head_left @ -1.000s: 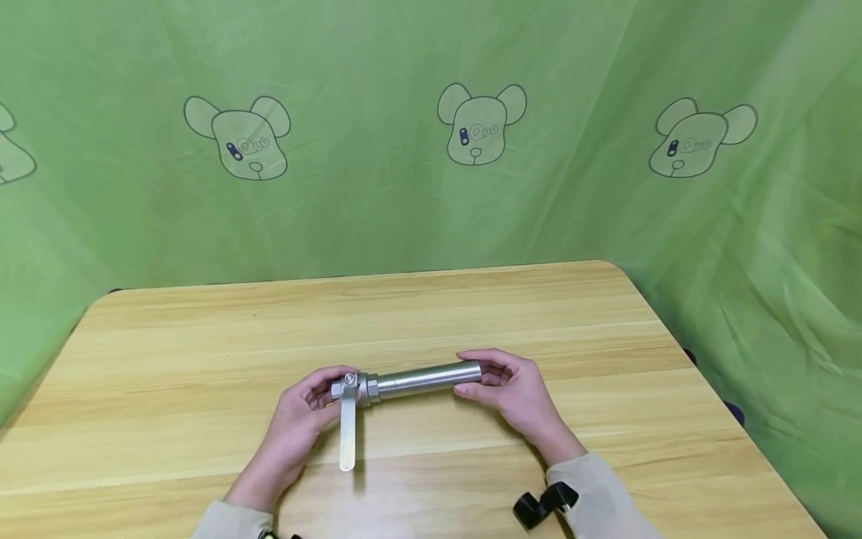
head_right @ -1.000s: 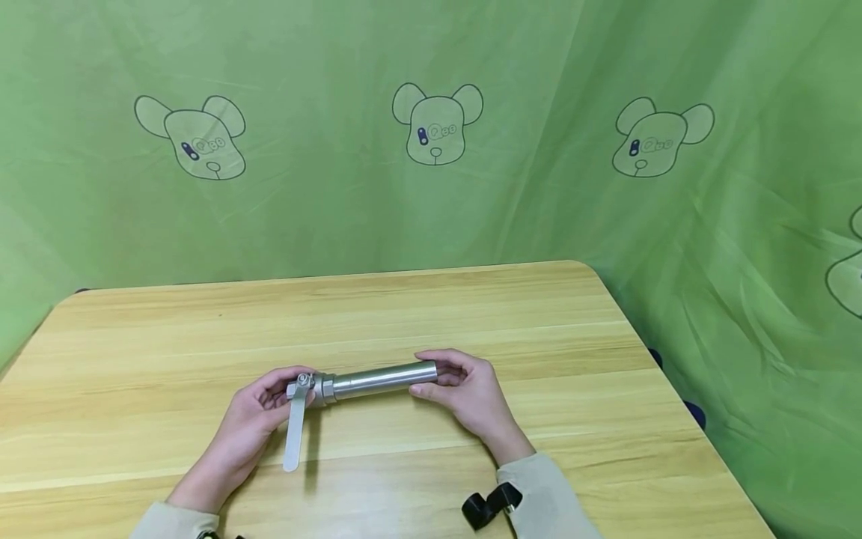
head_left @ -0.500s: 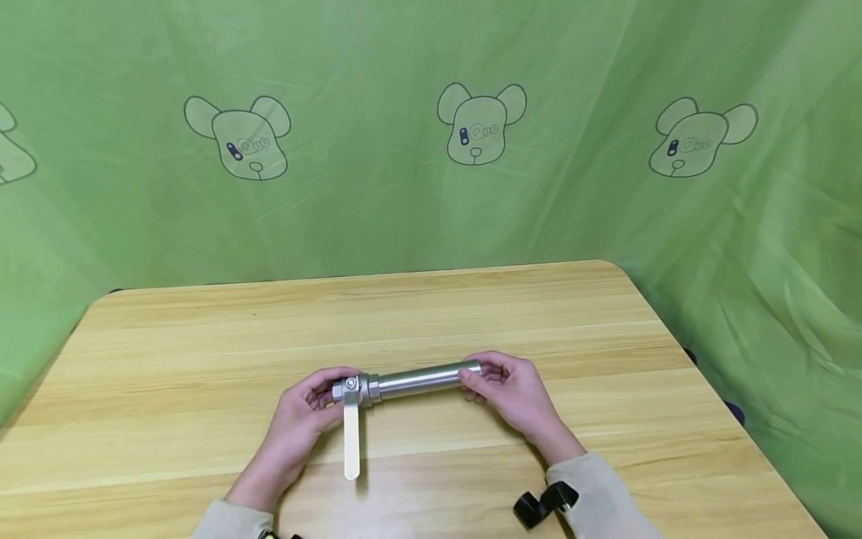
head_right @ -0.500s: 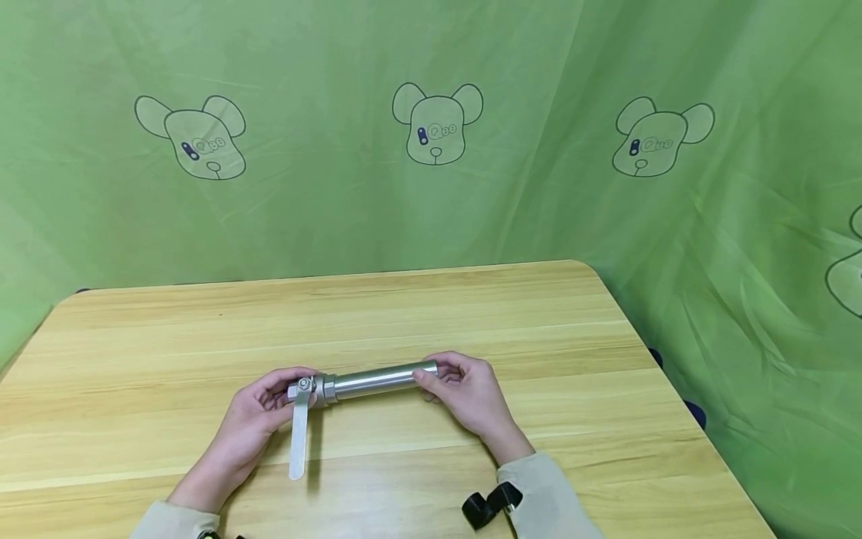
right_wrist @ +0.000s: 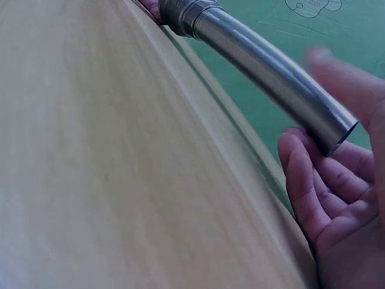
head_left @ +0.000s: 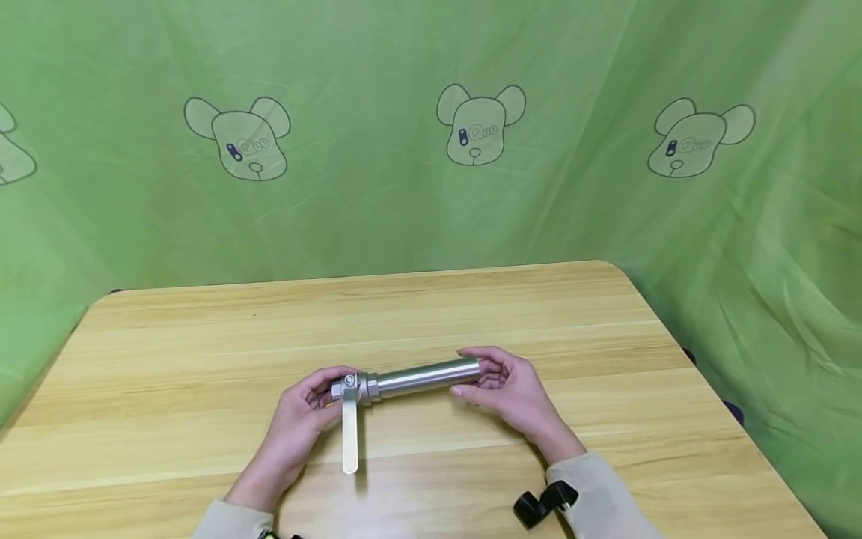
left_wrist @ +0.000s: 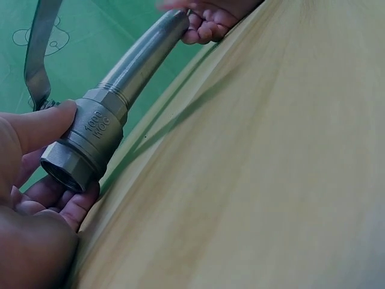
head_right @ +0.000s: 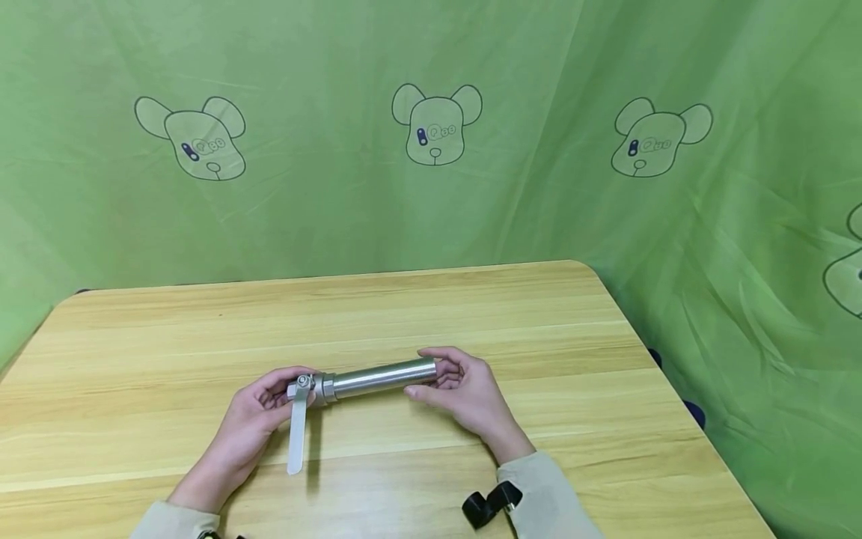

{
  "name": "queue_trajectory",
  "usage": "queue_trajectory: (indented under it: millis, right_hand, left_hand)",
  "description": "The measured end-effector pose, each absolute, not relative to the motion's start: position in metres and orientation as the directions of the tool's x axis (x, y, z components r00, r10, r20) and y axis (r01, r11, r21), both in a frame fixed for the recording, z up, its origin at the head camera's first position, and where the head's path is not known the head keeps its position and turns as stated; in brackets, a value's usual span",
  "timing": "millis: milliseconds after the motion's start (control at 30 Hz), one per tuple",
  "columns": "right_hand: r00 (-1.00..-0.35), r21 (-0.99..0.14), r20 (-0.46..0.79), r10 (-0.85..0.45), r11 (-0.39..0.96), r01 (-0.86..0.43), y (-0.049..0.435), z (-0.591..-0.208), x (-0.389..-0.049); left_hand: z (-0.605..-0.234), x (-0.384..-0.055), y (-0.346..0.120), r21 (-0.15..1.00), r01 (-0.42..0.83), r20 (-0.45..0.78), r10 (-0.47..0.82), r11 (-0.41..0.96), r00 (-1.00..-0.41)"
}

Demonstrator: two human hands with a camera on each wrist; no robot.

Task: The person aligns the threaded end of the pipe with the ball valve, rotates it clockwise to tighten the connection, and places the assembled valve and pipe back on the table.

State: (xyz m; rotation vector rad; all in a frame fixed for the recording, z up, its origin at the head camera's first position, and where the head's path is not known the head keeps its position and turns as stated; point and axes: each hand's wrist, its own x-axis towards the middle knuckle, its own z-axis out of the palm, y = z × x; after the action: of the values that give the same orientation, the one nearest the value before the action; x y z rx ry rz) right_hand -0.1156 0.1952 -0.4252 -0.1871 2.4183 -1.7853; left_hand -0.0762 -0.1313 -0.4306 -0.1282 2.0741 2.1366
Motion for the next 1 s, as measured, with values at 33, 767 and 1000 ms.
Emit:
queue_trajectory:
  millis: [33,767,1000]
  right_hand:
    - [-0.985,-0.952,-0.025,-0.17,0.304,-0.028,0.1954,-0.4255,-0.1156]
    - [-0.987,-0.948,-0.031,-0.155,0.316,-0.02,0.1945,-0.4263,-0.1167]
    - [-0.987,-0.936,-0.04,-0.156,0.353,-0.018,0.1931,-0.4274,-0.1167]
  left_hand:
    - [-0.4305,-0.0762,-0.1312,0.984,-0.178,-0.177,0.054,-0.026,-0.983]
    - [-0.4296,-0.0767,-0.1302,0.985,-0.172,-0.172,0.048,0.004,-0.984]
    - [-0.43,-0.0762,-0.1304,0.984,-0.178,-0.178,0.048,0.005,-0.983]
